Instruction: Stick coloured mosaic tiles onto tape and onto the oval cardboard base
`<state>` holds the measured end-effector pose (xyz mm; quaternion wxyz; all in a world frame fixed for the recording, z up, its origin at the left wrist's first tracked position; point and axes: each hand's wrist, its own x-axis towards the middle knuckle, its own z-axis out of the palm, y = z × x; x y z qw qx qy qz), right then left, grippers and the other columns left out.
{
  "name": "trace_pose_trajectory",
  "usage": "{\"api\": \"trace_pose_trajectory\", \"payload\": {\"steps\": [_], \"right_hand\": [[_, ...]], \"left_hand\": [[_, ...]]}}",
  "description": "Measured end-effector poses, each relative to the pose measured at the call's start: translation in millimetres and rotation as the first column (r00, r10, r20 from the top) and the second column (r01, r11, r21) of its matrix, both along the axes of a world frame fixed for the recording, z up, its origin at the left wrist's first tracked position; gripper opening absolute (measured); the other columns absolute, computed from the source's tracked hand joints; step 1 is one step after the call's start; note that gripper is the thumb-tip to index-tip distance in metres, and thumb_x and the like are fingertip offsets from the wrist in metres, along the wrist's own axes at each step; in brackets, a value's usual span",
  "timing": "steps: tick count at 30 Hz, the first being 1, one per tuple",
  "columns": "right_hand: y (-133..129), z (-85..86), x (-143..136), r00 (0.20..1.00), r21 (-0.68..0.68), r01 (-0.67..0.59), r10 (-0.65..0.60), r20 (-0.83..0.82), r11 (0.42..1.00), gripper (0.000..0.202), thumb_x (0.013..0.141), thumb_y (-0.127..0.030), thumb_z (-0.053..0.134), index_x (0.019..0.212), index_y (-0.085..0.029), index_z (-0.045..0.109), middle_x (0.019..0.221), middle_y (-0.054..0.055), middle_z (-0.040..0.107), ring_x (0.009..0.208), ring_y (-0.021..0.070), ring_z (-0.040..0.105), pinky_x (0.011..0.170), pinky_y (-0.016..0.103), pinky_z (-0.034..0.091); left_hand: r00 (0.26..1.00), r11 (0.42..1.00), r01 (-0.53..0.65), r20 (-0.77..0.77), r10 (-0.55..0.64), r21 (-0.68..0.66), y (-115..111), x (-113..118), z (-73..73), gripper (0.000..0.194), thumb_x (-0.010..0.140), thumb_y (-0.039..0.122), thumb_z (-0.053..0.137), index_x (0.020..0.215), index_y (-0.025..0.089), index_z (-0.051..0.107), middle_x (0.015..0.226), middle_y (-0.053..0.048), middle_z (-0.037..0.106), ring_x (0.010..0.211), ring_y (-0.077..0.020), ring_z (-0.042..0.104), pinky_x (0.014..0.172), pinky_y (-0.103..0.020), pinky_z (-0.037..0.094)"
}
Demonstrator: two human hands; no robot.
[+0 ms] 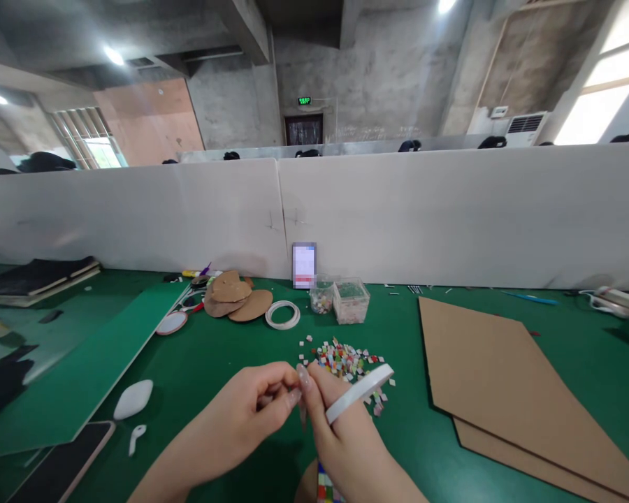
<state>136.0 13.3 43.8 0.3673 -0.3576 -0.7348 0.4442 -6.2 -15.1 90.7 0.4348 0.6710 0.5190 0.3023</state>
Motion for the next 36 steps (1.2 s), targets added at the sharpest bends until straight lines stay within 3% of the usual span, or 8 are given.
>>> {"api": "trace_pose_trajectory", "payload": {"steps": [14,29,36], "right_hand": [[-2.7,0.7,2.7,0.997,-0.083,0.007,-0.014,-0.077,0.997,0.032,0.089,-0.041,0.033,0.068,-0.021,0.045,0.061,-0.003,0.041,0.056,0.0115,0.040,0.052,0.022,0.035],[0.5,-0.9,2.2,0.998,0.063,-0.009,0.005,0.064,0.998,0.029,0.091,-0.036,0.030,0.073,-0.021,0.047,0.065,-0.002,0.046,0.060,0.0130,0.043,0.056,0.024,0.037],[0.6,-1.1,1.0,0.999,0.020,-0.019,0.018,0.031,1.000,0.031,0.091,-0.038,0.029,0.068,-0.021,0.041,0.064,-0.002,0.043,0.059,0.0120,0.040,0.053,0.022,0.034]], "left_hand": [[1.000,1.000,0.006,0.020,-0.006,-0.022,-0.5,0.4,2.7,0.017,0.084,0.025,0.039,0.071,0.017,0.048,0.058,0.006,0.037,0.052,-0.0075,0.029,0.045,-0.018,0.024],[0.998,1.000,-0.011,-0.067,0.012,0.017,1.9,0.4,-3.5,0.017,0.081,0.024,0.038,0.066,0.018,0.042,0.058,0.006,0.034,0.052,-0.0083,0.026,0.045,-0.020,0.023],[0.998,0.999,-0.024,-0.051,0.025,0.025,5.2,-0.2,-7.5,0.015,0.079,0.022,0.040,0.064,0.018,0.042,0.056,0.006,0.032,0.052,-0.0082,0.026,0.044,-0.020,0.022]]}}
